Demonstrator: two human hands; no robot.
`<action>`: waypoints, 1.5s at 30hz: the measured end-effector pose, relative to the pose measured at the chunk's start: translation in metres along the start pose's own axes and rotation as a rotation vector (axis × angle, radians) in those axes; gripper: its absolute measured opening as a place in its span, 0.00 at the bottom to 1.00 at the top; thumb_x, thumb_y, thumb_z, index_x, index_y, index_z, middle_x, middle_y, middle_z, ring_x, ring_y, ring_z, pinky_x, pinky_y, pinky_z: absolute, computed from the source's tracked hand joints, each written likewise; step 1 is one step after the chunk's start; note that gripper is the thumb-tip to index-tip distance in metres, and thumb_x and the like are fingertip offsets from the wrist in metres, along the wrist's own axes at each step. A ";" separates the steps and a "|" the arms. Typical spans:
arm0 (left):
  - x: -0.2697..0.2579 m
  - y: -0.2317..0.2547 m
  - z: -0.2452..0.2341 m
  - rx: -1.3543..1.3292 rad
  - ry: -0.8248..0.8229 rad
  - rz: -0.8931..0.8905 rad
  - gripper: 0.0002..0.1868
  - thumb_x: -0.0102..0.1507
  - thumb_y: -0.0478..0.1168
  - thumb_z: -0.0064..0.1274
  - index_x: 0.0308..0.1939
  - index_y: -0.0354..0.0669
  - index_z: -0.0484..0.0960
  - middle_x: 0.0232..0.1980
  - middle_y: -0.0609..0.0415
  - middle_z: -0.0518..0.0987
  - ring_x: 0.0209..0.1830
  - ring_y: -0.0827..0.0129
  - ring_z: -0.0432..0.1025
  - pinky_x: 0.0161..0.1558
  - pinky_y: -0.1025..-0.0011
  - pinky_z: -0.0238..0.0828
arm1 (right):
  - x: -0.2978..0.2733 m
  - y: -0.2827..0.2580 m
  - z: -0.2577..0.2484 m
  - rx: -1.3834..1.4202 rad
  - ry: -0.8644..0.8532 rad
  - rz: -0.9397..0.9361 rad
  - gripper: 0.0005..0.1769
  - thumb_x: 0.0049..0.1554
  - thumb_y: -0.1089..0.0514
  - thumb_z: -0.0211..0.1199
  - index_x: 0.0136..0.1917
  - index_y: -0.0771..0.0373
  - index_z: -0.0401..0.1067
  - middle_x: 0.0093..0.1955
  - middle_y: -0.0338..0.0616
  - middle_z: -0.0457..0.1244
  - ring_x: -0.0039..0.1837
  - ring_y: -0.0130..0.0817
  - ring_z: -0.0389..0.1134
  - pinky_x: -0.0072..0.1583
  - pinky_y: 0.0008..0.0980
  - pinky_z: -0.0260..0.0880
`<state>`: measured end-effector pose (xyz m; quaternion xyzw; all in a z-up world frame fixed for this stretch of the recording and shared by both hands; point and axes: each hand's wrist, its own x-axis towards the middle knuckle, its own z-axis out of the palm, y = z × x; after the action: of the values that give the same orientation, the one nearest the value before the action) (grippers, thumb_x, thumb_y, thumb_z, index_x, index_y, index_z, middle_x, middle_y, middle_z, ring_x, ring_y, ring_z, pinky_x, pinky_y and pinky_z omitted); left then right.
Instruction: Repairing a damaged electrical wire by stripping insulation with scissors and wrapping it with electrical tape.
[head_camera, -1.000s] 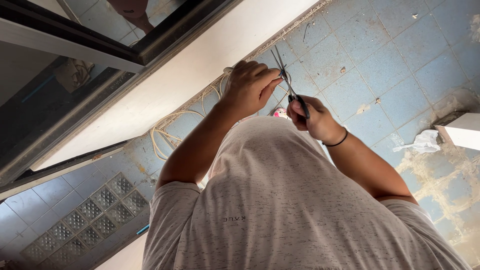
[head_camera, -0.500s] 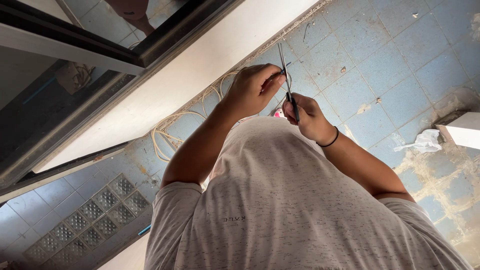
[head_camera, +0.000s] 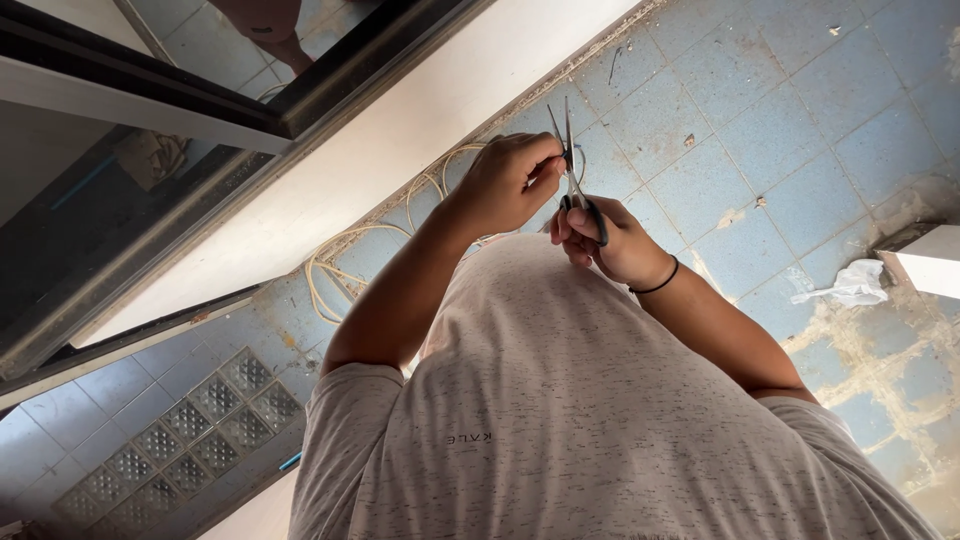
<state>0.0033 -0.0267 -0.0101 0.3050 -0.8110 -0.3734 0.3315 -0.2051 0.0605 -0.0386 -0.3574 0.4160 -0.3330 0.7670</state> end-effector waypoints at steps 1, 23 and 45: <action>-0.001 0.000 0.001 -0.041 0.004 -0.019 0.13 0.69 0.35 0.55 0.32 0.39 0.69 0.25 0.54 0.69 0.23 0.68 0.64 0.29 0.67 0.60 | 0.000 0.001 -0.001 0.064 -0.045 0.005 0.24 0.60 0.39 0.63 0.43 0.64 0.70 0.42 0.42 0.63 0.35 0.27 0.56 0.38 0.28 0.58; -0.008 -0.046 0.016 -0.557 -0.115 -0.269 0.07 0.72 0.35 0.46 0.42 0.37 0.77 0.40 0.58 0.82 0.31 0.83 0.66 0.34 0.77 0.64 | 0.013 0.012 -0.058 0.321 -0.277 0.006 0.26 0.60 0.39 0.68 0.40 0.65 0.68 0.42 0.46 0.61 0.40 0.30 0.57 0.35 0.26 0.54; 0.008 -0.036 0.029 -0.175 0.023 -0.265 0.08 0.71 0.39 0.51 0.38 0.39 0.78 0.26 0.58 0.75 0.24 0.79 0.66 0.28 0.74 0.63 | 0.005 -0.004 0.004 0.168 0.240 0.054 0.26 0.63 0.34 0.53 0.40 0.57 0.57 0.43 0.52 0.65 0.27 0.32 0.58 0.31 0.31 0.57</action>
<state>-0.0145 -0.0402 -0.0512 0.3836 -0.7242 -0.4795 0.3138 -0.2005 0.0550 -0.0357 -0.2384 0.4848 -0.3860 0.7478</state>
